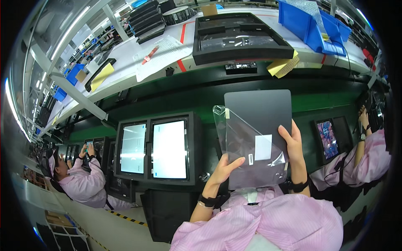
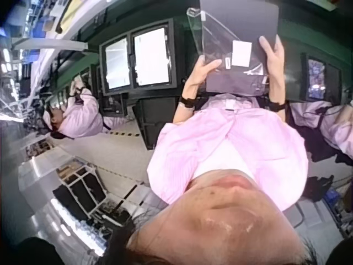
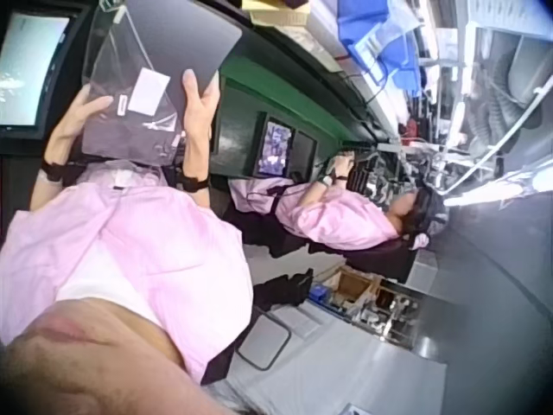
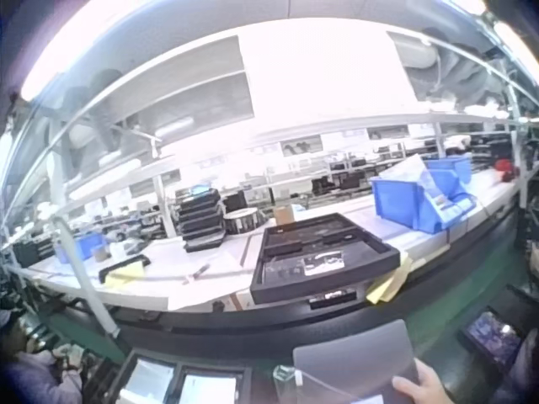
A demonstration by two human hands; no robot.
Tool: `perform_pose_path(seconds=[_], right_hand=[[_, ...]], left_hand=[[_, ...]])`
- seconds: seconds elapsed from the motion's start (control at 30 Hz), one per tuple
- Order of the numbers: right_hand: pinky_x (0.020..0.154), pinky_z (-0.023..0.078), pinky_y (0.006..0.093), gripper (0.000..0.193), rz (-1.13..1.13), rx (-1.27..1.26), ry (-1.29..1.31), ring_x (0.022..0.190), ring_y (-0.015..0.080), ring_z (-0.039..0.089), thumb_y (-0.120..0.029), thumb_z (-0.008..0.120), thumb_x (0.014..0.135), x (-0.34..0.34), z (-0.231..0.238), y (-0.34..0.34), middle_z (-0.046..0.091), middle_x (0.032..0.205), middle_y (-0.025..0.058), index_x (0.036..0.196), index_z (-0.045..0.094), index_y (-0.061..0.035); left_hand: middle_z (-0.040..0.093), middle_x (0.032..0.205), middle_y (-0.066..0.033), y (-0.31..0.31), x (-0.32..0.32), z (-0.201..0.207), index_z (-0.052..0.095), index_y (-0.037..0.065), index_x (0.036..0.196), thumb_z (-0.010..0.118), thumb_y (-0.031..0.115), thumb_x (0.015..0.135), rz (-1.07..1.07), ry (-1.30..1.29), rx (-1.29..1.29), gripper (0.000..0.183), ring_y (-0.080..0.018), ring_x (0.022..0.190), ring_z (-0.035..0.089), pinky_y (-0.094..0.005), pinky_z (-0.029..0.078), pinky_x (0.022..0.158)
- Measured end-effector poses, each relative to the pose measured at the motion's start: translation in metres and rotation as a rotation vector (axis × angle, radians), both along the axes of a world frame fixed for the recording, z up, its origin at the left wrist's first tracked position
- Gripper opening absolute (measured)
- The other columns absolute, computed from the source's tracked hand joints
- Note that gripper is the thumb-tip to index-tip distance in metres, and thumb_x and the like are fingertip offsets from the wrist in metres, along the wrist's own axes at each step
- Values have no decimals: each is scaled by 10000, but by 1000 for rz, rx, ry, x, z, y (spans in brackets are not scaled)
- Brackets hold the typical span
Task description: Unpacking and checking tablets on an electronics assembly line.
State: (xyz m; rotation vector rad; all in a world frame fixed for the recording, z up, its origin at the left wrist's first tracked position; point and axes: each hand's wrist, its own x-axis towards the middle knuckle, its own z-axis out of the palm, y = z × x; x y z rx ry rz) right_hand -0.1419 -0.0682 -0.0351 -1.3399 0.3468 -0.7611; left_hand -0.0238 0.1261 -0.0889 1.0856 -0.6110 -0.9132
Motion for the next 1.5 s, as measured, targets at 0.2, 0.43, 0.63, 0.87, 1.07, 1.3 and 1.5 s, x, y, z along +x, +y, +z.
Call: perform_pose_path(seconds=[0.2,0.43,0.63,0.87,1.07,1.3,1.5], right_hand=[[889,394,232,341,-66,11,-70,999,106,528,-99,578,880,-25,16,6,577,1089,55,1186,510,35],[863,410,226,319,-104,19,-54,959,107,547,-95,580,875,-38,20,5,598,1058,62,1159,533,40],[853,415,221,315,-150,70,43,957,103,549,-98,587,872,-49,5,8,607,1050,64,1148,545,47],[870,408,222,346,-158,110,118,977,104,544,-105,601,867,-58,-23,7,601,1072,63,1173,535,42],[879,410,235,367,-149,210,160,990,112,544,-92,595,868,-68,-55,13,590,1100,64,1203,516,34],[856,421,232,377,-140,348,299,978,110,553,-124,614,875,-66,-101,21,606,1087,69,1211,519,17],[833,426,220,361,-125,405,376,949,101,564,-137,610,877,-65,-122,18,611,1070,59,1197,530,9]], left_hand=[[602,1057,-60,-1,-10,8,540,-36,1145,627,96,840,-54,0,119,344,-119,939,543,-259,420,844],[620,994,-46,-6,-34,20,580,-33,1081,615,117,853,-23,-26,8,275,-106,891,552,-250,427,800],[615,925,-21,-7,-45,7,608,-38,1016,610,173,885,-35,77,29,247,-69,833,531,-229,426,746],[615,878,-9,-7,-56,-12,623,-40,967,603,194,893,-40,161,80,247,-57,795,524,-227,420,693],[612,939,-24,5,-49,-33,580,-37,1028,637,205,864,-197,170,353,298,-74,804,545,-221,429,692],[610,1039,-42,16,-42,-66,505,-5,1197,637,241,870,-275,406,440,429,-118,954,562,-251,439,805],[491,1253,-61,26,-45,-84,419,13,1320,672,180,843,-237,298,300,566,-124,1139,438,-269,401,913]])
